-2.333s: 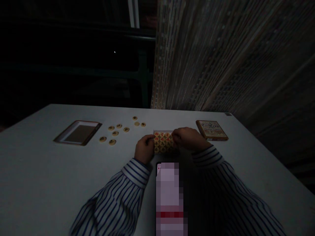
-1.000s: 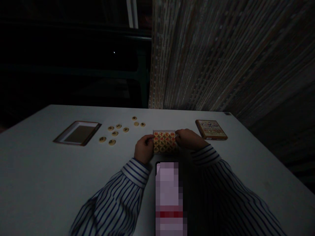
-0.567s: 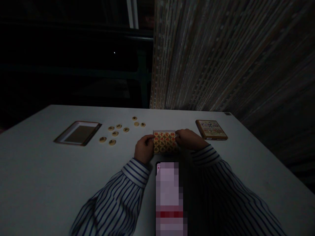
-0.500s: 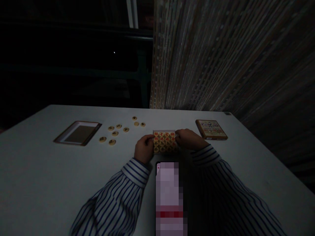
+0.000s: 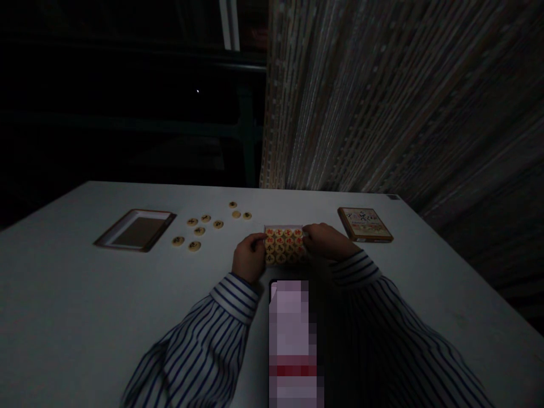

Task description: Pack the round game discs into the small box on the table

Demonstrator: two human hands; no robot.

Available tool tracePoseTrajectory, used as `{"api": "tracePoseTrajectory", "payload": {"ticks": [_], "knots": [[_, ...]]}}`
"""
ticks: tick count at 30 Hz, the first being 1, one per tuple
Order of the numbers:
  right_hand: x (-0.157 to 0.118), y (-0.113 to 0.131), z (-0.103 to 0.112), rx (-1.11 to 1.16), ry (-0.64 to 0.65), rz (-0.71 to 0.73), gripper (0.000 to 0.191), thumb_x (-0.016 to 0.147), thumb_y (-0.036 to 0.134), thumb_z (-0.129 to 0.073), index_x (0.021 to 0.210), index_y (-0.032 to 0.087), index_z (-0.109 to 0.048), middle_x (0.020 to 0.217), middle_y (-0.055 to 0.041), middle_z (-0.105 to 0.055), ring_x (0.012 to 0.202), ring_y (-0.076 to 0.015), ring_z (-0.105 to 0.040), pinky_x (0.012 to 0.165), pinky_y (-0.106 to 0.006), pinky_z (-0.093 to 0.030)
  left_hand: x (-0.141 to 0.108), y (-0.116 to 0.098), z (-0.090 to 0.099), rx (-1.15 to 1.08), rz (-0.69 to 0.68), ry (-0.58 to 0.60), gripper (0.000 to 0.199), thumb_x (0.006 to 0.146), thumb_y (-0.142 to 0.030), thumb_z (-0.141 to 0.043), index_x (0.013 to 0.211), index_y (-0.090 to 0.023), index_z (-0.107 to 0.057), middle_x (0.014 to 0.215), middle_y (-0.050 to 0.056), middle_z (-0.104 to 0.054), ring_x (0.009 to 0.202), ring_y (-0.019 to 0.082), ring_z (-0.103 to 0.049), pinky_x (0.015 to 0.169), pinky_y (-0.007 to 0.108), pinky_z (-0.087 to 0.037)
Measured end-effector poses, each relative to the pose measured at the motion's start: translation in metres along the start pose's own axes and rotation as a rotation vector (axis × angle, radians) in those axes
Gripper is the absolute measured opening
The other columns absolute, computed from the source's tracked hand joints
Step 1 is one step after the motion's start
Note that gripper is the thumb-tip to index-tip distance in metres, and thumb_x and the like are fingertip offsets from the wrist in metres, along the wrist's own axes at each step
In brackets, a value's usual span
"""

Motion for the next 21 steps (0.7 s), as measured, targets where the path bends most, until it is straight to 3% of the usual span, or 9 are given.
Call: {"api": "tracePoseTrajectory", "payload": {"ticks": [13,21], "knots": [[-0.006,-0.001,0.004,0.025,-0.010,-0.027,0.032,0.082,0.024,-0.036,0.097,0.011,-0.061,0.095,-0.0160,-0.066,0.086,-0.0222,-0.061,0.070,-0.030,-0.041,0.000,-0.002,-0.001,0.022,-0.013,-0.005,0.024,0.073,-0.020,-0.049,0.090,-0.015,-0.066,0.084,0.007,-0.068,0.080,0.019,-0.062,0.074,0.033,-0.049],[-0.024,0.004,0.010,0.078,-0.106,-0.082,0.040,0.085,0.029,-0.035,0.117,0.013,-0.053,0.099,-0.0145,-0.066,0.090,-0.0232,-0.061,0.074,-0.031,-0.040,0.001,-0.001,-0.003,0.043,-0.026,-0.031,0.024,0.073,-0.021,-0.049,0.089,-0.016,-0.066,0.086,0.007,-0.068,0.082,0.019,-0.062,0.077,0.033,-0.049]]}}
Point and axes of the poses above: each hand's wrist, its own x-axis towards the middle knuckle, its own z-axis out of the back of the hand, y = z × x, the point moved 4 cm from there along x, towards the middle knuckle
